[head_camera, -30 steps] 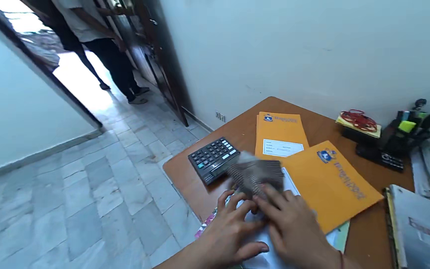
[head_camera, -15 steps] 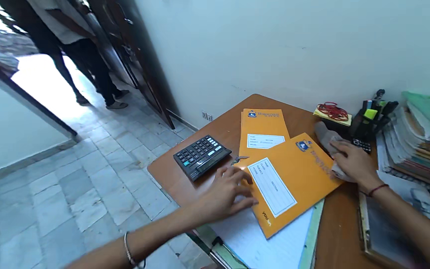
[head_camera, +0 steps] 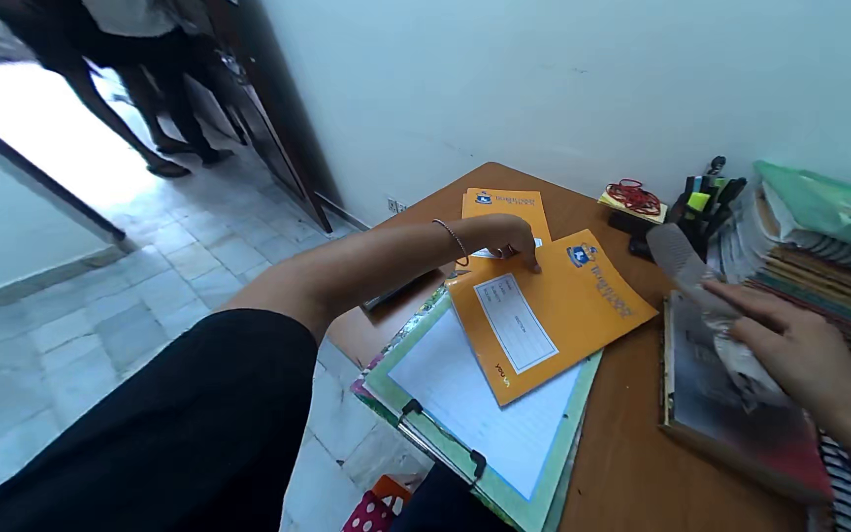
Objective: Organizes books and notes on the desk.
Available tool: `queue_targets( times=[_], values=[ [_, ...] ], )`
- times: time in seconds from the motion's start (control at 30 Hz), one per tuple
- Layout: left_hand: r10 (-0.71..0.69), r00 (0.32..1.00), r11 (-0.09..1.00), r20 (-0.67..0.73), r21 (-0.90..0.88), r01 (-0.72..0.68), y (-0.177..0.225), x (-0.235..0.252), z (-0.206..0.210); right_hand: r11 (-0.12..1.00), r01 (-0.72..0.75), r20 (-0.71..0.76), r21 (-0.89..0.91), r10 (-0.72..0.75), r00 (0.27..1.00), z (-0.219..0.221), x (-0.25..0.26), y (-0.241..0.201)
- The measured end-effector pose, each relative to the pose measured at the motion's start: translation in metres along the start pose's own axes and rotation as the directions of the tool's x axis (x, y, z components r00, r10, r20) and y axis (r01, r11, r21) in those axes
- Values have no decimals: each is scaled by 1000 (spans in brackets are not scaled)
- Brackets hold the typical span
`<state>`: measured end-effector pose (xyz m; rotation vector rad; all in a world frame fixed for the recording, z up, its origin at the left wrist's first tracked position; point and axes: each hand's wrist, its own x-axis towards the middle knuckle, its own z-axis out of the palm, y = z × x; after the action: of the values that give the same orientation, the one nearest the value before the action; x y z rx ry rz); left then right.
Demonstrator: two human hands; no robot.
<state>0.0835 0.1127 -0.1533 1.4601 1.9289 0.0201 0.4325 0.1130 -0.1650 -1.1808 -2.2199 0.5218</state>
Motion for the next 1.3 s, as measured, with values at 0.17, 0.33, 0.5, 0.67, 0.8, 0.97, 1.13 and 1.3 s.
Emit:
queue_targets(
  times=[0.17,0.33,0.5,0.67,0.8,0.97,1.13,1.3],
  values=[
    [228,965,971,-129,-50,-236,42,-54,-23,994,-102,15,48,102,995,-26,-20,14],
    [553,714,803,-430,502,-320,101,-149,-35,992,-109,-23,70,111,994,-43,-22,7],
    [641,547,678,-539,732,-74,102,-158,10,990,-89,-72,105,96,993,-40,-25,5],
    [642,619,663,-454,733,-150,66,-114,89,995,-46,-49,86,51,998,-36,-26,4],
    [627,718,638,-304,729,-248,45,-94,154,993,-65,-28,93,68,997,-34,-27,3],
    [541,807,791,-234,469,-394,36,-126,144,990,-110,-16,84,111,994,-26,-22,-3],
    [699,527,714,-484,509,-481,-40,-165,147,980,-170,-25,104,173,985,-8,-9,-15],
    [619,405,785,-673,507,-357,-114,-171,178,991,-100,-4,89,100,995,34,18,-51]
  ],
)
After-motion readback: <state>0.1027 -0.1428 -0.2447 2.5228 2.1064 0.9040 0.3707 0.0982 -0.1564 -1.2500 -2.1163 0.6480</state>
